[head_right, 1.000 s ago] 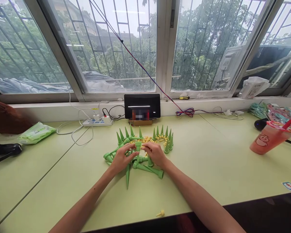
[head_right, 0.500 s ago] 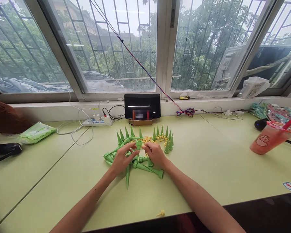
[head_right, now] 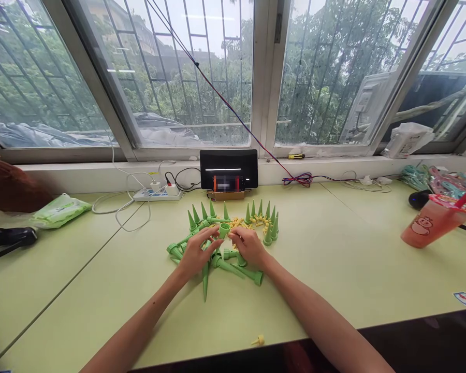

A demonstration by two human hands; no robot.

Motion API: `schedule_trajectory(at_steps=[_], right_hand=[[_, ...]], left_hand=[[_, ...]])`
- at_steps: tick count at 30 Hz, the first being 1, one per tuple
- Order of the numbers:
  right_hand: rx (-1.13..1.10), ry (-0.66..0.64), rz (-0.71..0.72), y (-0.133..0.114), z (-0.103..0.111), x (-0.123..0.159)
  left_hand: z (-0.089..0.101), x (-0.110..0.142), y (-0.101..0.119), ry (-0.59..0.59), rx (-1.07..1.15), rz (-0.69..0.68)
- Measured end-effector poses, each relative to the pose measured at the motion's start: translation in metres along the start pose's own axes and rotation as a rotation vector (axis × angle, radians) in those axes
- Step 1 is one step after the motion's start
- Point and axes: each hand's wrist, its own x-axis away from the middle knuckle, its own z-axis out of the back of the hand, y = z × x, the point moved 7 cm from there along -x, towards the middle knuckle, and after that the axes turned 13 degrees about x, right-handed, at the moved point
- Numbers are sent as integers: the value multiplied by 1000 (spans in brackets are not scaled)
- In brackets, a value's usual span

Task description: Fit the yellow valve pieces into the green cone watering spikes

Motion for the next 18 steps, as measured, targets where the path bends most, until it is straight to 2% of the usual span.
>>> schedule_trajectory(at_steps=[6, 10, 16, 18], right_hand=[[-15, -16, 35, -1, -1, 1], [29, 32, 30, -3, 2, 0], [123, 175, 55, -2, 13, 1], [132, 182, 79, -2, 13, 1]], left_hand=[[0, 1, 5, -12, -51, -42], [1, 0, 7, 17, -108, -59], [12, -2, 11, 175, -59, 16], [12, -2, 9, 169, -32, 61]])
